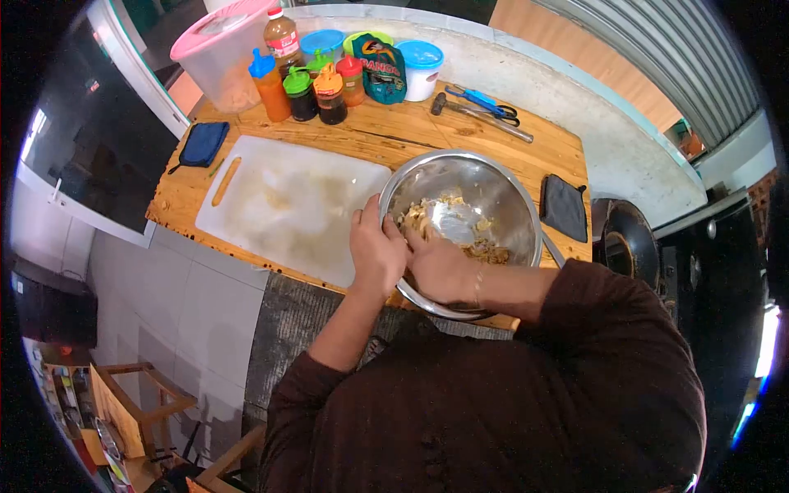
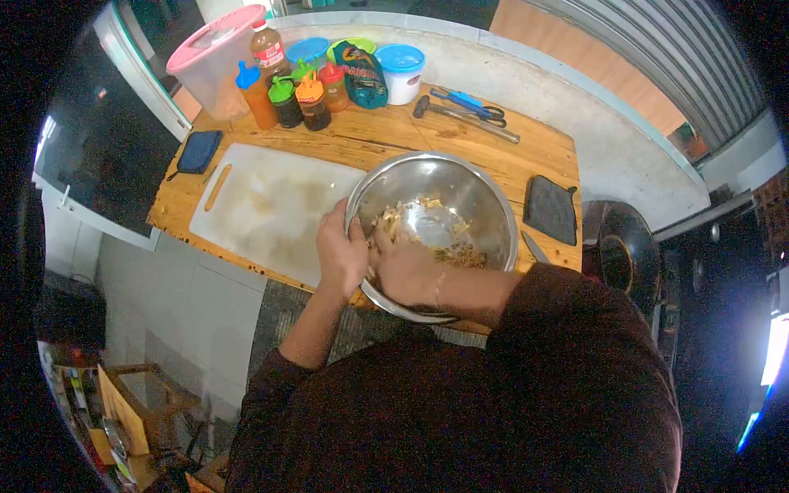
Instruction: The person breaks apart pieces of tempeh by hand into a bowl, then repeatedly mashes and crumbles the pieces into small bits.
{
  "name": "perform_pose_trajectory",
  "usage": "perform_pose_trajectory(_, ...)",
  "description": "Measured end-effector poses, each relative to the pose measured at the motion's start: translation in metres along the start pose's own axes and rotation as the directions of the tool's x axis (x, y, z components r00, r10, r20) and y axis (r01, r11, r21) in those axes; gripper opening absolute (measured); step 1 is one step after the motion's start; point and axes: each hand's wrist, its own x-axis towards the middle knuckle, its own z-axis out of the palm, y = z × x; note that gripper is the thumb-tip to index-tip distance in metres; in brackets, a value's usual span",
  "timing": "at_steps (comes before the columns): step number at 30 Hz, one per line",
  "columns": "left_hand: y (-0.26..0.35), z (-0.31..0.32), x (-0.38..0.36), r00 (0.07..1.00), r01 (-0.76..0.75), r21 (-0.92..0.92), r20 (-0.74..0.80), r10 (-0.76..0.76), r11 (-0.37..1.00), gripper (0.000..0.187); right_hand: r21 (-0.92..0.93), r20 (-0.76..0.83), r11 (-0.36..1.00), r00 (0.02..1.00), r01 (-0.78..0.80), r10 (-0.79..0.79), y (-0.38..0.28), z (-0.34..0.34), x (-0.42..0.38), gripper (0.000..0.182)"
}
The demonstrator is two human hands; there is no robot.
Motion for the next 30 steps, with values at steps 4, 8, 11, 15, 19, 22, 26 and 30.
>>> perform_pose_trajectory(4, 0.003, -0.002, -0.003, 1.0, 0.012, -0.022, 0.005, -0.012, 1.0, 0.038, 0.043, 0.011, 0.999, 1.0, -0.006, 0.005, 0.009, 0.008, 0.003, 0.033)
perform_pose_trajectory(8, -0.001, 0.0, -0.005, 1.0, -0.001, 0.044, 0.01, 0.001, 0.999, 0.041, 0.088, 0.05, 0.968, 0.971, -0.236, 0.232, 0.022, -0.006, 0.03, 0.026)
perform_pose_trajectory(11, 0.0, 0.001, -0.005, 1.0, -0.009, 0.059, 0.017, 0.008, 0.998, 0.042, 0.084, 0.076, 0.936, 0.939, -0.341, 0.335, 0.032, -0.011, 0.043, 0.026)
perform_pose_trajectory(15, 0.003, 0.006, -0.018, 0.999, -0.026, 0.012, -0.041, 0.027, 1.0, 0.044, 0.107, 0.076, 0.855, 0.861, -0.508, 0.503, 0.039, -0.007, 0.059, 0.026)
perform_pose_trajectory(19, 0.002, 0.011, -0.044, 0.992, 0.082, -0.018, -0.094, -0.084, 0.996, 0.048, 0.229, 0.156, 0.843, 0.873, -0.487, 0.462, 0.052, -0.008, 0.069, 0.035)
perform_pose_trajectory(22, 0.005, -0.013, -0.041, 0.965, 0.261, -0.139, 0.068, -0.254, 0.955, 0.057, 0.304, 0.211, 0.903, 0.946, -0.302, 0.246, 0.046, -0.038, 0.045, 0.036)
perform_pose_trajectory(26, -0.007, -0.017, 0.002, 0.998, -0.01, 0.076, -0.061, 0.015, 0.997, 0.058, 0.316, 0.155, 0.916, 0.966, -0.247, 0.207, 0.052, -0.079, -0.013, 0.053)
perform_pose_trajectory(30, -0.013, -0.001, 0.024, 0.995, -0.09, 0.031, 0.037, 0.088, 0.995, 0.045, 0.132, 0.501, 0.758, 0.703, -0.639, 0.505, 0.051, -0.097, -0.036, 0.076)
